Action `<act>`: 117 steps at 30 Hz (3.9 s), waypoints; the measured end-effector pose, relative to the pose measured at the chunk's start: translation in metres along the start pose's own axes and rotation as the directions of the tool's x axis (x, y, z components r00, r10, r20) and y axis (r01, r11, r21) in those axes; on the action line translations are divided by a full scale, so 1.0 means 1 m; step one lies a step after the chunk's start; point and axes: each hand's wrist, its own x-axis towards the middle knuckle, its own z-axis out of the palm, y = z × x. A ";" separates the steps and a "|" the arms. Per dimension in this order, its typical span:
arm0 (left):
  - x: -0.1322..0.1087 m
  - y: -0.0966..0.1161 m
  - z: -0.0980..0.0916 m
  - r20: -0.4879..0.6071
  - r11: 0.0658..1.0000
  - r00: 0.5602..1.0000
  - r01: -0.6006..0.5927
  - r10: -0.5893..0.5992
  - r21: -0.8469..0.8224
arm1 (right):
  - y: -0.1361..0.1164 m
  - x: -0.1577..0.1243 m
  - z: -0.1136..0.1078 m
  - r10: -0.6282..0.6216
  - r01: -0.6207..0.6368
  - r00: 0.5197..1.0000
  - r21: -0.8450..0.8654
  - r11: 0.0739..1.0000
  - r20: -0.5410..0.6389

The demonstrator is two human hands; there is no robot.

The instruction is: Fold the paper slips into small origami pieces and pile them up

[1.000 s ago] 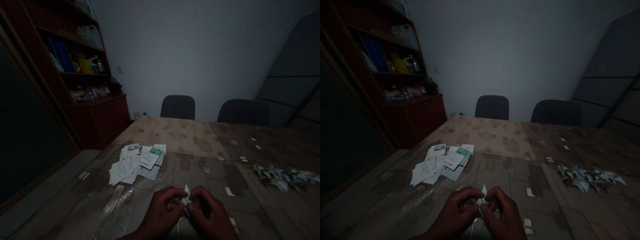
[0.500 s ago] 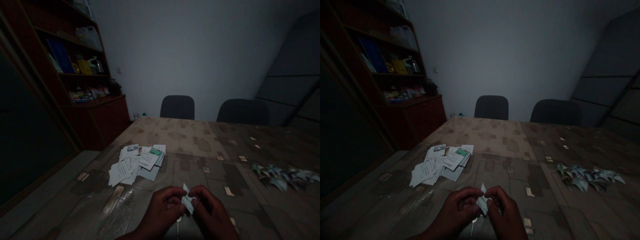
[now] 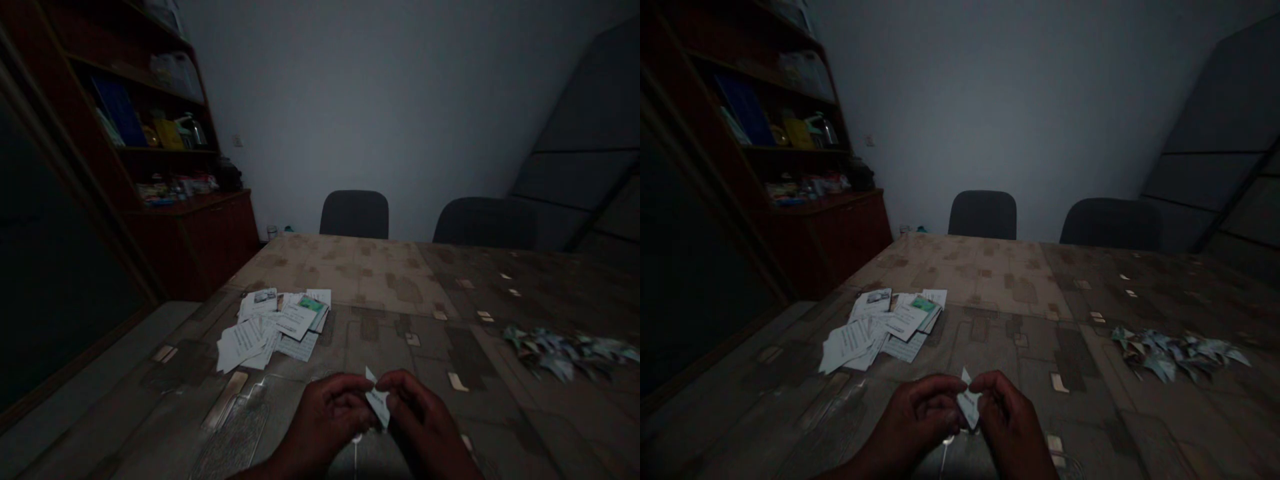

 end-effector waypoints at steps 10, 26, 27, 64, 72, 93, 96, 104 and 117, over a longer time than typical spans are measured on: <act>-0.001 -0.002 -0.003 0.016 0.998 1.000 -0.012 0.013 -0.054 | -0.006 -0.005 0.000 -0.162 0.158 0.987 -0.249 0.956 0.006; -0.001 -0.002 0.000 0.014 0.997 1.000 -0.026 0.027 -0.078 | -0.003 -0.003 0.001 -0.125 0.120 0.992 -0.185 0.975 -0.011; -0.001 -0.002 0.000 0.005 0.997 1.000 -0.022 0.022 -0.070 | -0.003 -0.003 0.000 -0.124 0.119 0.992 -0.195 0.973 -0.010; -0.008 0.014 0.007 -0.089 0.905 0.958 -0.223 0.272 0.362 | -0.009 -0.010 0.009 -0.258 0.252 0.966 -0.321 0.913 0.026; -0.008 0.011 0.004 -0.053 0.910 0.964 -0.229 0.262 0.345 | -0.005 -0.009 0.008 -0.240 0.234 0.971 -0.316 0.919 0.020; -0.007 0.006 0.006 -0.003 0.964 0.986 -0.162 0.166 0.212 | -0.009 -0.008 0.004 -0.256 0.237 0.967 -0.309 0.921 -0.019; -0.007 0.002 0.005 -0.004 0.948 0.982 -0.181 0.188 0.262 | -0.009 -0.008 0.003 -0.275 0.252 0.961 -0.355 0.900 -0.017; -0.008 0.012 0.006 0.057 0.938 0.963 -0.271 0.265 0.216 | -0.008 -0.008 0.002 -0.304 0.282 0.953 -0.381 0.881 0.002; -0.007 0.008 0.009 -0.035 0.878 0.969 -0.206 0.245 0.431 | 0.001 -0.006 0.006 -0.427 0.388 0.904 -0.441 0.809 0.012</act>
